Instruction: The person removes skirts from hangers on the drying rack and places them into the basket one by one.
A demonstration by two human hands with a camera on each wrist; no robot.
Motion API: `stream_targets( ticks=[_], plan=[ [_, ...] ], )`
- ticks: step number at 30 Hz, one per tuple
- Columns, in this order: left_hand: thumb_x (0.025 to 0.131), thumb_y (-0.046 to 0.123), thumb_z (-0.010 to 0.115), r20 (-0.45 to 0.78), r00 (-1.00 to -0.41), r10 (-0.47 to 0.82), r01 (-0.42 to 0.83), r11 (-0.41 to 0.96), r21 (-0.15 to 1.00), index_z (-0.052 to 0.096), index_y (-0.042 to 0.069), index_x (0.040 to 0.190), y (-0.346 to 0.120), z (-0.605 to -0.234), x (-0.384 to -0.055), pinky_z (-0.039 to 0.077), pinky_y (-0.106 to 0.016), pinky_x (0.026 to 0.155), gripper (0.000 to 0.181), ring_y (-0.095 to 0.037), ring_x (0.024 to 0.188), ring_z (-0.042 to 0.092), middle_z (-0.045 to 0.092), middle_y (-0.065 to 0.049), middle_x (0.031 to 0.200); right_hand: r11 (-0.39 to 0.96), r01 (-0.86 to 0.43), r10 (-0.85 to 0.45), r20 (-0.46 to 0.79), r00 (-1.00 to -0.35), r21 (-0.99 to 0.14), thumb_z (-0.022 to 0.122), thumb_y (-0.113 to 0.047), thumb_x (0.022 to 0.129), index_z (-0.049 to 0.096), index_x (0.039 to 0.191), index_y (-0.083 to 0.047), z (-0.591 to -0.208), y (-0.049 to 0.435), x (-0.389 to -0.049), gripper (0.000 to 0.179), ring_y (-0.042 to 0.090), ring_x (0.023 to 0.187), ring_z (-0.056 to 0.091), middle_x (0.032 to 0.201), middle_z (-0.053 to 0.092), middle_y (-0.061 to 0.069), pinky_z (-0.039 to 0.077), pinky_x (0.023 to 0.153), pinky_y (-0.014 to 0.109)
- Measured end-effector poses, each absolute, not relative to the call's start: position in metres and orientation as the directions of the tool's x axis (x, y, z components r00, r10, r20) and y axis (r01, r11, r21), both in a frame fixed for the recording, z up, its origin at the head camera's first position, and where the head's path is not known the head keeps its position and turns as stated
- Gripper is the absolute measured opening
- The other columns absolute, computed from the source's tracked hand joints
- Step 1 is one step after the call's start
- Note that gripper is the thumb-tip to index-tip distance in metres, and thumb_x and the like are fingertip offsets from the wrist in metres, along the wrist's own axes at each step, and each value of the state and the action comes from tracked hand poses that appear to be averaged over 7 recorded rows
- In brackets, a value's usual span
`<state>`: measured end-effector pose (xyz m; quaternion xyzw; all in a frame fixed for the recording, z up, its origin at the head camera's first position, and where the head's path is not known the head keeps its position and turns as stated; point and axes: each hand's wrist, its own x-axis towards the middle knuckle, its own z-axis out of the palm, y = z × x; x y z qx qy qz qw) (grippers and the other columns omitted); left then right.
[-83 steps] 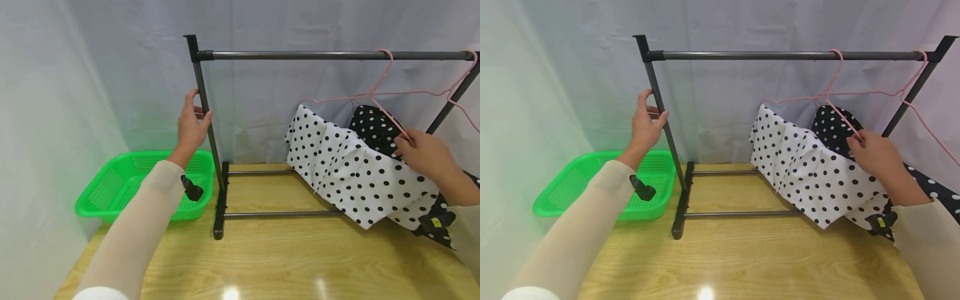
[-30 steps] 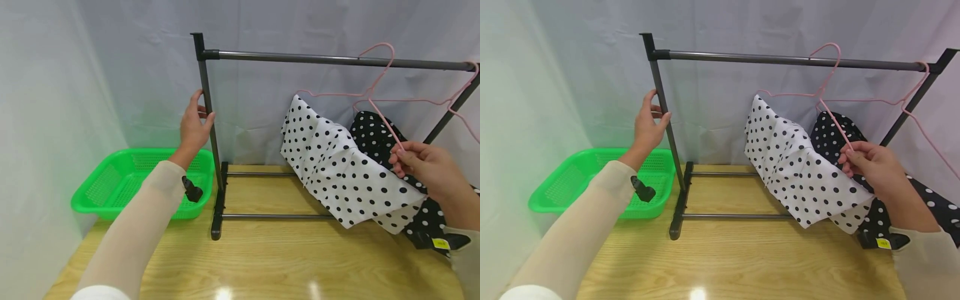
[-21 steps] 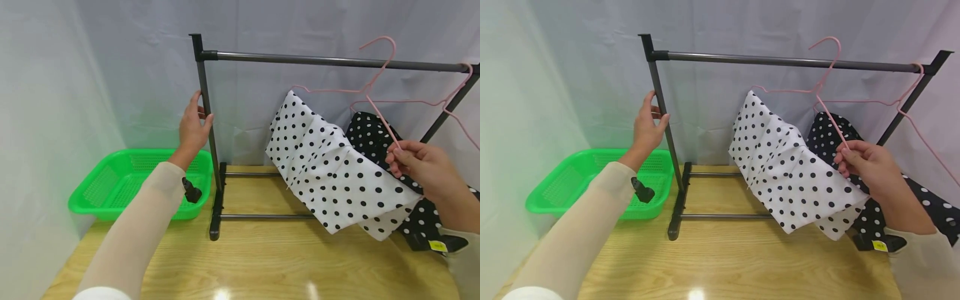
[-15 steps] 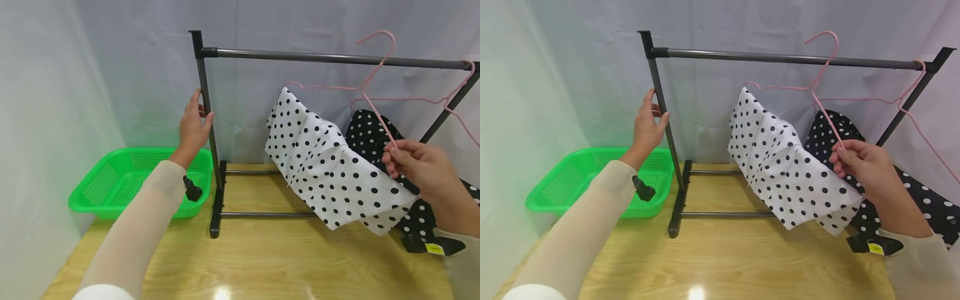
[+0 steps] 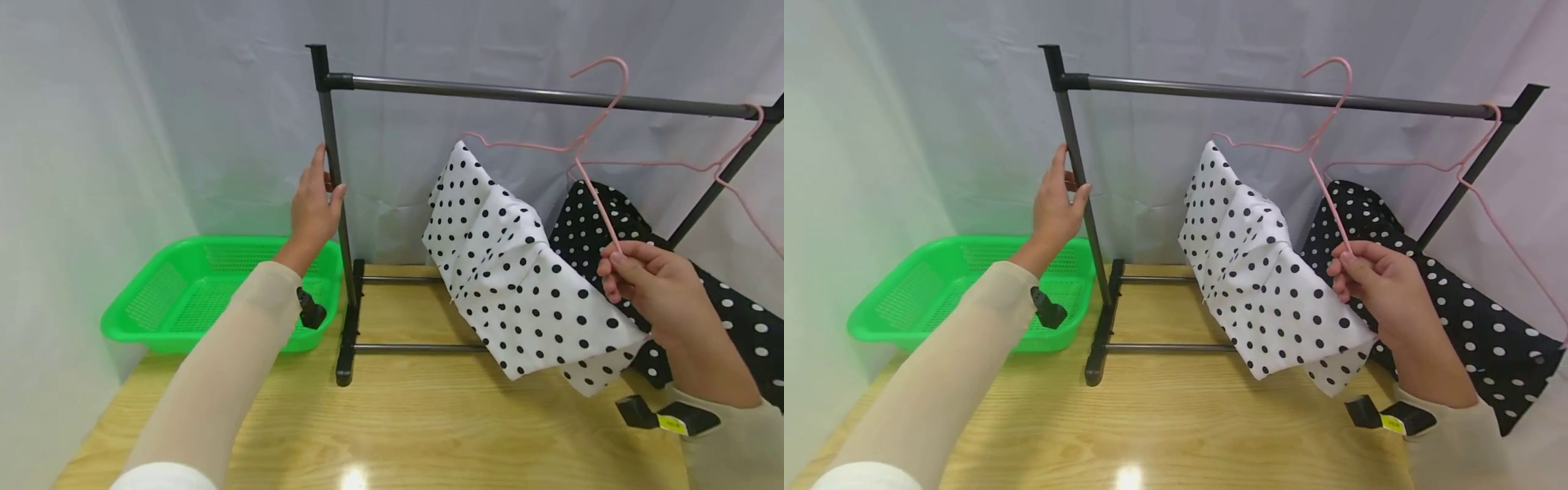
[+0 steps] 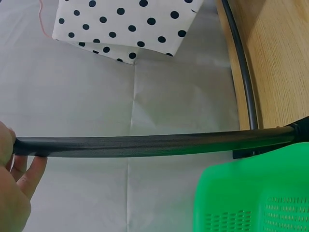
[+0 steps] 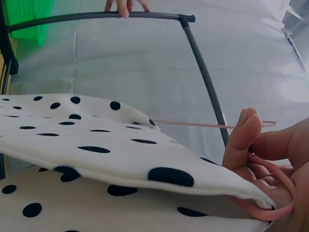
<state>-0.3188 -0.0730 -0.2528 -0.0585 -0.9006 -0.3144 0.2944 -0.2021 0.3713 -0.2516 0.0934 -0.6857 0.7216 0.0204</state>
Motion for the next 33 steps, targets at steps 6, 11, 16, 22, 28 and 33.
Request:
stream_targets(
  ticks=[6,11,16,22,28,33],
  plan=[
    [0.100,0.018,0.055,0.544,-0.831,-0.117,0.235,0.812,0.534,0.014,0.017,0.157,-0.063,-0.250,-0.313,0.047,-0.048,0.082,0.070,-0.032,0.104,0.056,0.053,-0.020,0.116,-0.123,-0.181,-0.104,0.194,-0.975,-0.976,0.059,-0.014,0.097,0.062,0.100,-0.003,-0.255,0.368,-0.207,0.012,0.012,0.063,0.057,0.080,0.064,0.003,0.051,0.055,0.019],
    [0.100,0.017,0.056,0.527,-0.836,-0.151,0.190,0.821,0.538,0.015,0.019,0.157,-0.052,-0.247,-0.305,0.047,-0.048,0.081,0.070,-0.032,0.102,0.056,0.052,-0.019,0.115,-0.146,-0.220,-0.098,0.235,-0.967,-0.965,0.058,-0.012,0.097,0.062,0.099,-0.001,-0.258,0.366,-0.202,0.011,0.011,0.062,0.057,0.079,0.064,0.003,0.051,0.054,0.018],
    [0.100,0.017,0.055,0.533,-0.831,-0.157,0.183,0.829,0.529,0.014,0.019,0.157,-0.043,-0.247,-0.304,0.047,-0.049,0.079,0.070,-0.033,0.101,0.056,0.052,-0.020,0.116,-0.176,-0.245,-0.106,0.266,-0.958,-0.953,0.057,-0.011,0.097,0.062,0.098,-0.001,-0.258,0.364,-0.199,0.011,0.010,0.062,0.058,0.078,0.064,0.003,0.051,0.054,0.017],
    [0.101,0.020,0.053,0.523,-0.837,-0.159,0.177,0.827,0.534,0.012,0.019,0.157,-0.034,-0.253,-0.313,0.047,-0.049,0.079,0.069,-0.033,0.101,0.056,0.051,-0.021,0.118,-0.133,-0.221,-0.098,0.234,-0.967,-0.966,0.057,-0.011,0.098,0.061,0.099,0.000,-0.257,0.364,-0.199,0.012,0.010,0.063,0.058,0.079,0.065,0.004,0.052,0.055,0.017],
    [0.101,0.020,0.053,0.504,-0.845,-0.176,0.168,0.808,0.565,0.011,0.020,0.157,-0.026,-0.260,-0.318,0.047,-0.049,0.079,0.070,-0.033,0.101,0.056,0.050,-0.020,0.119,-0.097,-0.266,-0.079,0.274,-0.958,-0.959,0.055,-0.008,0.098,0.063,0.098,0.000,-0.257,0.364,-0.198,0.011,0.010,0.061,0.059,0.078,0.065,0.003,0.051,0.054,0.017],
    [0.101,0.020,0.053,0.501,-0.844,-0.191,0.167,0.794,0.585,0.010,0.019,0.157,-0.022,-0.269,-0.321,0.047,-0.049,0.078,0.070,-0.034,0.100,0.056,0.050,-0.021,0.119,-0.053,-0.268,-0.050,0.270,-0.962,-0.962,0.055,-0.010,0.099,0.063,0.099,0.001,-0.259,0.363,-0.198,0.013,0.009,0.061,0.059,0.077,0.065,0.002,0.051,0.054,0.017]
  ],
)
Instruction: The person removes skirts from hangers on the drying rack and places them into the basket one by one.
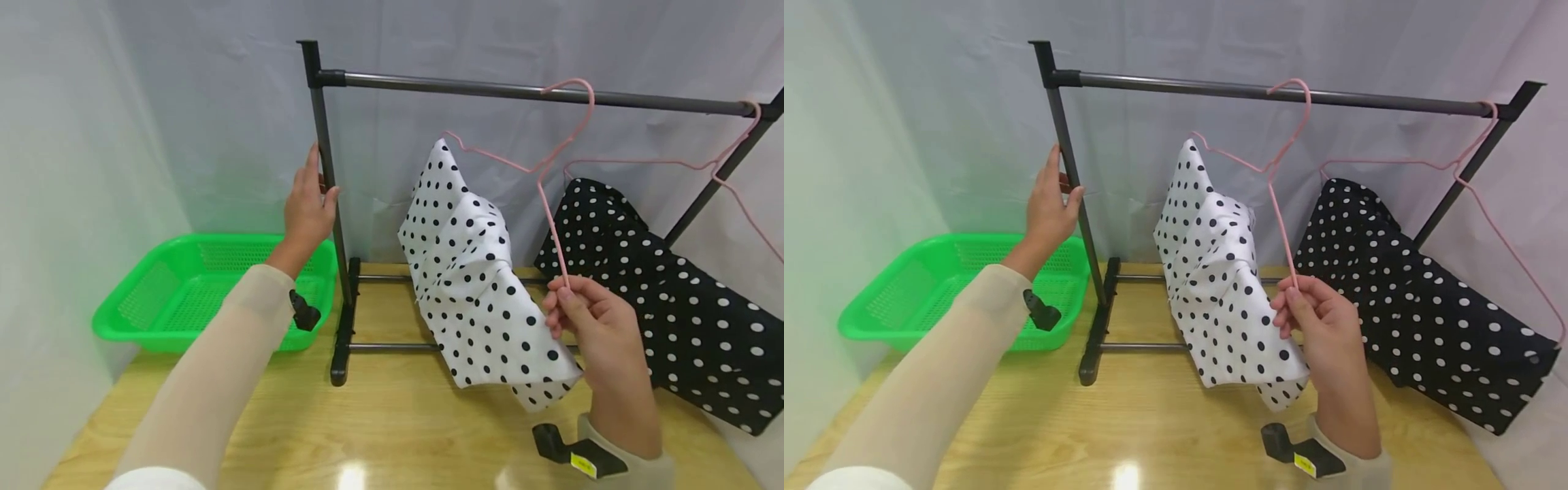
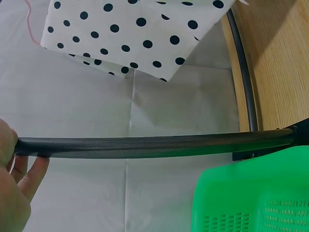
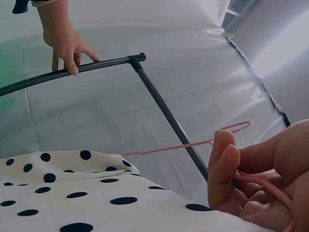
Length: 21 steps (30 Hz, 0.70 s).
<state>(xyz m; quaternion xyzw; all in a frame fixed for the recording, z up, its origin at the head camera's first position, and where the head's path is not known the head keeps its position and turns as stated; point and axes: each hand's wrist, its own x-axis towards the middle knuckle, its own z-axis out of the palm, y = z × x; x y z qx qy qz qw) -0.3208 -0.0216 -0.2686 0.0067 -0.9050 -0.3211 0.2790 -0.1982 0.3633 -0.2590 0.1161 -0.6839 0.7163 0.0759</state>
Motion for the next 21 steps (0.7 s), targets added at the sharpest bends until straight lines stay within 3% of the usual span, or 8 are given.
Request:
stream_targets(
  ticks=[21],
  plan=[
    [0.101,0.019,0.053,0.518,-0.844,-0.138,0.207,0.808,0.552,0.008,0.019,0.157,-0.014,-0.246,-0.328,0.048,-0.048,0.078,0.072,-0.033,0.102,0.056,0.050,-0.021,0.118,-0.052,-0.324,-0.042,0.326,-0.944,-0.945,0.053,-0.005,0.099,0.064,0.096,0.000,-0.259,0.360,-0.195,0.013,0.009,0.059,0.057,0.076,0.065,0.003,0.049,0.050,0.018]
  ],
)
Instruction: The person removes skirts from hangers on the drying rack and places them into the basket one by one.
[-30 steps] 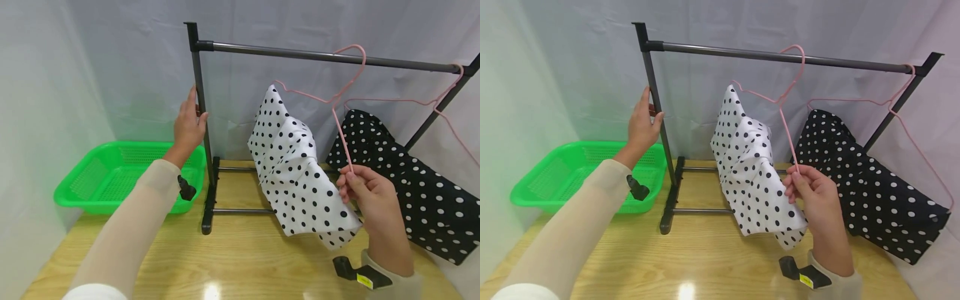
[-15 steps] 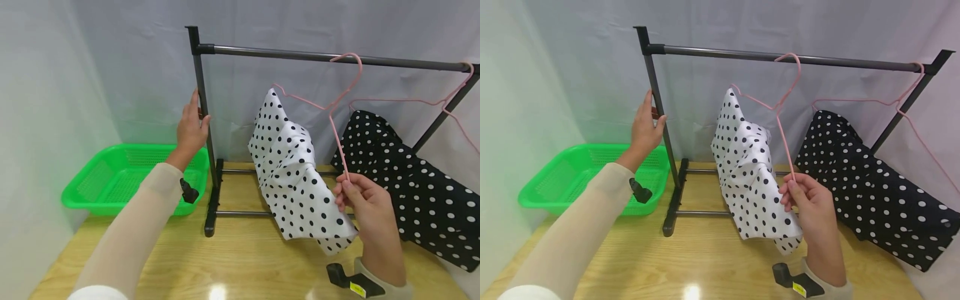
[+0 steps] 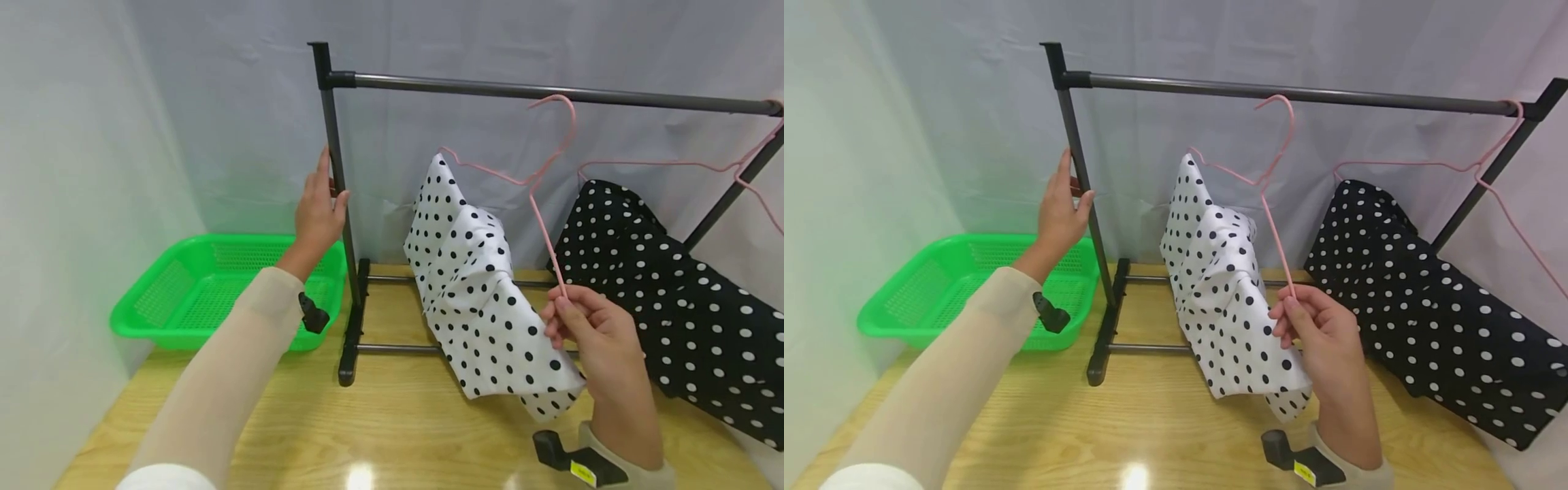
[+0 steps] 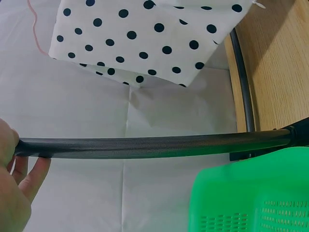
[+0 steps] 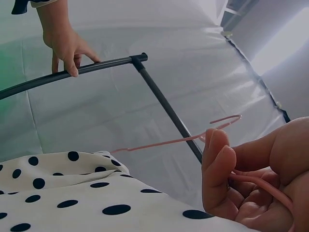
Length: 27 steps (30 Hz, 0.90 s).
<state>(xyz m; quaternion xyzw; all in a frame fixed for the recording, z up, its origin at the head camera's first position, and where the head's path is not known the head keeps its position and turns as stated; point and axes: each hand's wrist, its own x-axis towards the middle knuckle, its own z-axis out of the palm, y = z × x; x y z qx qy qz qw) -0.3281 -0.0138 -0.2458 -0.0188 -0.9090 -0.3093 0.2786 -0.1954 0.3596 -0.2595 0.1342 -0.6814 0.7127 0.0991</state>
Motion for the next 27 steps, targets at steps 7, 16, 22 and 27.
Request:
stream_targets(
  ticks=[7,16,22,27],
  plan=[
    [0.099,0.017,0.056,0.529,-0.836,-0.147,0.239,0.770,0.591,0.013,0.020,0.157,-0.013,-0.247,-0.327,0.049,-0.047,0.083,0.072,-0.033,0.104,0.057,0.052,-0.020,0.115,-0.021,-0.327,-0.069,0.327,-0.942,-0.945,0.052,-0.006,0.100,0.062,0.096,0.001,-0.263,0.361,-0.196,0.013,0.010,0.059,0.056,0.076,0.065,0.003,0.049,0.050,0.018],
    [0.098,0.020,0.059,0.555,-0.796,-0.241,0.257,0.696,0.670,0.017,0.028,0.155,-0.008,-0.249,-0.325,0.050,-0.044,0.080,0.071,-0.029,0.106,0.054,0.049,-0.016,0.117,-0.018,-0.353,-0.086,0.353,-0.932,-0.936,0.051,-0.006,0.100,0.062,0.096,0.003,-0.260,0.362,-0.198,0.015,0.011,0.058,0.056,0.076,0.064,0.004,0.048,0.049,0.019],
    [0.098,0.024,0.058,0.633,-0.713,-0.301,0.310,0.675,0.670,0.022,0.024,0.153,-0.002,-0.257,-0.319,0.047,-0.041,0.086,0.066,-0.029,0.115,0.046,0.040,-0.018,0.128,-0.033,-0.335,-0.090,0.336,-0.937,-0.942,0.051,-0.006,0.100,0.063,0.096,0.001,-0.260,0.362,-0.198,0.014,0.010,0.059,0.056,0.076,0.064,0.003,0.048,0.050,0.019],
    [0.098,0.022,0.058,0.699,-0.651,-0.297,0.375,0.674,0.636,0.027,0.017,0.151,0.006,-0.263,-0.311,0.036,-0.040,0.105,0.061,-0.028,0.126,0.040,0.035,-0.019,0.137,-0.036,-0.327,-0.095,0.329,-0.940,-0.944,0.051,-0.005,0.100,0.063,0.096,0.000,-0.261,0.360,-0.197,0.013,0.010,0.059,0.056,0.076,0.065,0.003,0.048,0.050,0.019]
  ],
)
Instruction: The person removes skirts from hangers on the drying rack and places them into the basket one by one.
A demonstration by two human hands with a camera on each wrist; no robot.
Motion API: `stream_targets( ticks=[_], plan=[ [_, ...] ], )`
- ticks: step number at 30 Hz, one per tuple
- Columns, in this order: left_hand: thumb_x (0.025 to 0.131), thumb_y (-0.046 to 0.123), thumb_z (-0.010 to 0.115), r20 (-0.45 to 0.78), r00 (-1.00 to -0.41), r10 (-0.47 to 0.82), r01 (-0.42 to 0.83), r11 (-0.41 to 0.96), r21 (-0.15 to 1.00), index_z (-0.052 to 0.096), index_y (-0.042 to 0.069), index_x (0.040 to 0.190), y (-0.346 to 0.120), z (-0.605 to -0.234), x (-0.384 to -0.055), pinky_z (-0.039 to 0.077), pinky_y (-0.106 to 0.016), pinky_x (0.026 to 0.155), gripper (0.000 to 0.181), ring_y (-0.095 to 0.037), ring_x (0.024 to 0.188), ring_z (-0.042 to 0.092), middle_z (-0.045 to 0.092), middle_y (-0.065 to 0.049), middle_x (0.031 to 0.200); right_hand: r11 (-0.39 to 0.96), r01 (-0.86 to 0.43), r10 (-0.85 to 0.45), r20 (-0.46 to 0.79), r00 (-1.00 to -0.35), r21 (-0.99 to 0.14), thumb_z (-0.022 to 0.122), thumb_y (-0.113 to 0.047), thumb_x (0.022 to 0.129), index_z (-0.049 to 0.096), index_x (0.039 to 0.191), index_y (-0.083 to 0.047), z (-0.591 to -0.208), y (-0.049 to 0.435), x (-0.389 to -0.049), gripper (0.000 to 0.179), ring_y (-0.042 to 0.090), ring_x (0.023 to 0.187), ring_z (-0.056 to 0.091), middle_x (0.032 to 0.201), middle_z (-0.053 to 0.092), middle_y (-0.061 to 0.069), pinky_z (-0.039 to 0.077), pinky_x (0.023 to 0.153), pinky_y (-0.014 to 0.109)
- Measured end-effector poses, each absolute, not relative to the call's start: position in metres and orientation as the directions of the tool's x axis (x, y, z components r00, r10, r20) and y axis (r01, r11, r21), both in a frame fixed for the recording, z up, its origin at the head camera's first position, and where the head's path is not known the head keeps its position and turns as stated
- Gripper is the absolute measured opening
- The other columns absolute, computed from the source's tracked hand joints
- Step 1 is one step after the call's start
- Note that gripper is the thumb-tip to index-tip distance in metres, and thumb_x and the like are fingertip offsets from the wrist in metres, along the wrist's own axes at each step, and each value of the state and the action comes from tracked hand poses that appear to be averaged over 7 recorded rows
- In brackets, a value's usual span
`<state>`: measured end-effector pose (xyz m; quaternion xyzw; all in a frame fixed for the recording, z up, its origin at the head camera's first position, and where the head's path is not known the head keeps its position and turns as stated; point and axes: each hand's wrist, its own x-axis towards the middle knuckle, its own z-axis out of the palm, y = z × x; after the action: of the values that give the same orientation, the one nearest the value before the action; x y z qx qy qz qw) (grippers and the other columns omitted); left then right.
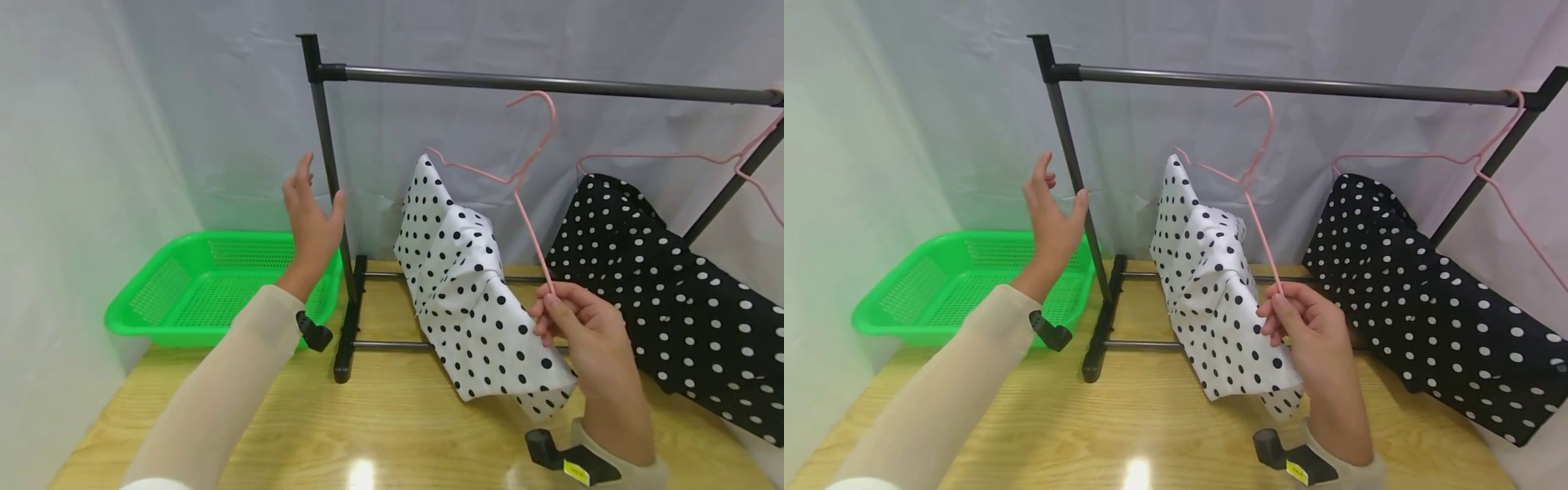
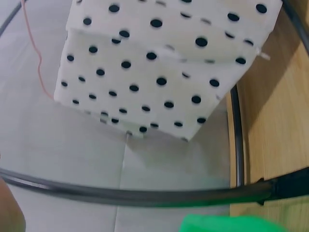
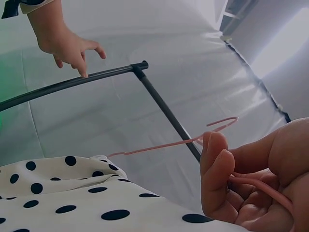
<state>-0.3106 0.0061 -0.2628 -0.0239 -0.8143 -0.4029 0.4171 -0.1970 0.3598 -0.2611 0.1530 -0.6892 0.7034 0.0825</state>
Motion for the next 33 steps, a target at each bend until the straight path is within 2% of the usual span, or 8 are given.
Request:
stream_targets(
  ticks=[6,11,18,24,29,33],
  plan=[
    [0.097,0.020,0.057,0.806,-0.543,-0.235,0.496,0.684,0.534,0.033,0.008,0.145,0.024,-0.275,-0.303,0.032,-0.043,0.106,0.055,-0.034,0.122,0.039,0.036,-0.021,0.133,-0.021,-0.324,-0.101,0.325,-0.940,-0.946,0.051,-0.005,0.100,0.063,0.096,-0.001,-0.265,0.363,-0.201,0.013,0.010,0.060,0.057,0.077,0.065,0.003,0.049,0.050,0.019],
    [0.095,0.016,0.059,0.816,-0.539,-0.209,0.538,0.660,0.525,0.035,0.005,0.143,0.036,-0.285,-0.294,0.033,-0.046,0.100,0.054,-0.035,0.115,0.039,0.038,-0.023,0.130,-0.054,-0.326,-0.126,0.330,-0.936,-0.944,0.051,-0.002,0.100,0.064,0.096,-0.002,-0.268,0.362,-0.204,0.014,0.010,0.060,0.058,0.077,0.065,0.004,0.048,0.049,0.020],
    [0.095,0.017,0.058,0.732,-0.653,-0.192,0.538,0.563,0.628,0.037,0.001,0.142,0.052,-0.295,-0.274,0.038,-0.052,0.093,0.054,-0.037,0.113,0.040,0.037,-0.025,0.129,-0.038,-0.322,-0.144,0.324,-0.935,-0.946,0.050,-0.002,0.100,0.063,0.096,-0.001,-0.268,0.358,-0.203,0.014,0.011,0.060,0.058,0.077,0.065,0.004,0.048,0.048,0.020],
    [0.095,0.015,0.059,0.588,-0.785,-0.195,0.470,0.430,0.771,0.035,0.005,0.145,0.067,-0.308,-0.260,0.042,-0.050,0.094,0.056,-0.033,0.119,0.041,0.037,-0.021,0.133,-0.056,-0.355,-0.138,0.359,-0.923,-0.933,0.050,-0.001,0.100,0.064,0.095,0.000,-0.267,0.358,-0.203,0.015,0.011,0.059,0.057,0.076,0.065,0.005,0.047,0.048,0.020],
    [0.096,0.012,0.059,0.321,-0.918,-0.235,0.268,0.230,0.935,0.028,0.010,0.150,0.073,-0.318,-0.260,0.040,-0.050,0.101,0.062,-0.033,0.127,0.040,0.033,-0.019,0.140,-0.069,-0.362,-0.129,0.368,-0.921,-0.930,0.049,-0.001,0.100,0.063,0.095,0.001,-0.266,0.358,-0.202,0.015,0.011,0.059,0.057,0.076,0.065,0.006,0.047,0.048,0.020],
    [0.098,0.018,0.059,0.103,-0.968,-0.231,0.069,0.149,0.986,0.024,0.016,0.152,0.070,-0.332,-0.261,0.038,-0.050,0.105,0.064,-0.033,0.131,0.039,0.031,-0.016,0.146,-0.048,-0.347,-0.119,0.350,-0.929,-0.937,0.050,-0.002,0.100,0.063,0.096,0.003,-0.267,0.358,-0.201,0.014,0.011,0.059,0.056,0.075,0.064,0.005,0.047,0.048,0.020]
  ],
)
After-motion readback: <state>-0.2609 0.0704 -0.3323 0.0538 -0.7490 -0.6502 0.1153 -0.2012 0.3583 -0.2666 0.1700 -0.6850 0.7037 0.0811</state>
